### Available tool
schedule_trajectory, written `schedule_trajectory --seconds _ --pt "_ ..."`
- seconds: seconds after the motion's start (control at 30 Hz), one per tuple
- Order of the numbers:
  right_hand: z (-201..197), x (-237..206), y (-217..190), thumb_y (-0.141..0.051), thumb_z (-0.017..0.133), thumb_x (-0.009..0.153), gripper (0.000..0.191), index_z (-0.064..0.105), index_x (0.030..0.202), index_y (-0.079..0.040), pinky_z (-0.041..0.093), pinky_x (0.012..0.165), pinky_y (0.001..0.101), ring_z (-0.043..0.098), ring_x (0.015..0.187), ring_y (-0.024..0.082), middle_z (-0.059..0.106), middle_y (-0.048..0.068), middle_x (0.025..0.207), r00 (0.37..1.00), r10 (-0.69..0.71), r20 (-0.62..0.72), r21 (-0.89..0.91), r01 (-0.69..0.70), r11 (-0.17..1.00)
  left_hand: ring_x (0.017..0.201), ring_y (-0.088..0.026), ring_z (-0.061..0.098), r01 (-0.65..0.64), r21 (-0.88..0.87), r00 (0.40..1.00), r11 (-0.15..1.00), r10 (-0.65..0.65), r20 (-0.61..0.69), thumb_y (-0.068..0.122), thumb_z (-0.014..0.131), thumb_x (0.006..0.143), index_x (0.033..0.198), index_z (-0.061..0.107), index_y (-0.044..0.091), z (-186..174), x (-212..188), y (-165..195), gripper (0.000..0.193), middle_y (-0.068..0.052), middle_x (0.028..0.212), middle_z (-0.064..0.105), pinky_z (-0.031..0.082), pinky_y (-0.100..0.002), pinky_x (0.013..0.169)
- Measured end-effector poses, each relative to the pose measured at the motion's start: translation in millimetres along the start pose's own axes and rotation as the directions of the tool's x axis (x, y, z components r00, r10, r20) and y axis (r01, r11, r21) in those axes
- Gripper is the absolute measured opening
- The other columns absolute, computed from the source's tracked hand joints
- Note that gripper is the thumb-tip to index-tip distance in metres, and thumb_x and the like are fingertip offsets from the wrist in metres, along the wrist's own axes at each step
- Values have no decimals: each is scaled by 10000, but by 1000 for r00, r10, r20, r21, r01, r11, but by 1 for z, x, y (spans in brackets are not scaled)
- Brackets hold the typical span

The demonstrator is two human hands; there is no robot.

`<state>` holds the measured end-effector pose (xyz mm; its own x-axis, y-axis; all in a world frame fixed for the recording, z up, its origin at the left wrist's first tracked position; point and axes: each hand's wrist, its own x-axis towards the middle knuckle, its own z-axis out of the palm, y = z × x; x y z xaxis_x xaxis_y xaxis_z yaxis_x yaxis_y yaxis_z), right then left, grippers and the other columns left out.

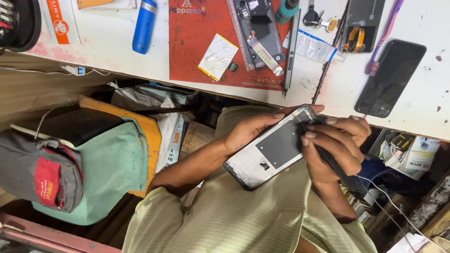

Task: The person holds an opened smartphone and uses a pry tool to lever the battery out of the phone body, working around its edges. They then set the battery aside and use a tool to scrape leftover adhesive residue from the inside of the phone's back cover.

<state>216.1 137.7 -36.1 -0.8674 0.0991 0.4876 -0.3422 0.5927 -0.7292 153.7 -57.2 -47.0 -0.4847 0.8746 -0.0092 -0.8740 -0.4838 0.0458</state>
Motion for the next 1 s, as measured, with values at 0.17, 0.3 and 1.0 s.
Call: schedule_trajectory --seconds 0.17,0.3,1.0 --pt "2 -3 2 -111 852 826 164 737 941 -88 368 1127 437 617 1104 256 752 49 974 999 11 -34 49 -10 999 1277 -173 603 24 20 990 1000 -21 -138 260 405 1148 1652 240 -58 -2 1 -5 618 -182 1522 480 500 -281 1091" --pt "2 -3 3 -144 862 897 159 736 973 -83 404 1135 433 618 1101 225 743 46 1010 994 88 -57 96 -82 992 1243 -186 627 16 28 992 999 -12 -125 264 409 1156 1633 262 -55 -6 -2 -7 592 -167 1485 516 531 -309 1039" --pt "4 1 -1 -115 843 909 137 730 982 -88 365 1137 424 578 1161 220 748 40 1024 987 156 -38 89 -152 984 1220 -191 631 -1 14 998 1000 1 -57 280 448 1169 1624 293 -20 -11 -2 -7 566 -164 1458 549 536 -333 1027"
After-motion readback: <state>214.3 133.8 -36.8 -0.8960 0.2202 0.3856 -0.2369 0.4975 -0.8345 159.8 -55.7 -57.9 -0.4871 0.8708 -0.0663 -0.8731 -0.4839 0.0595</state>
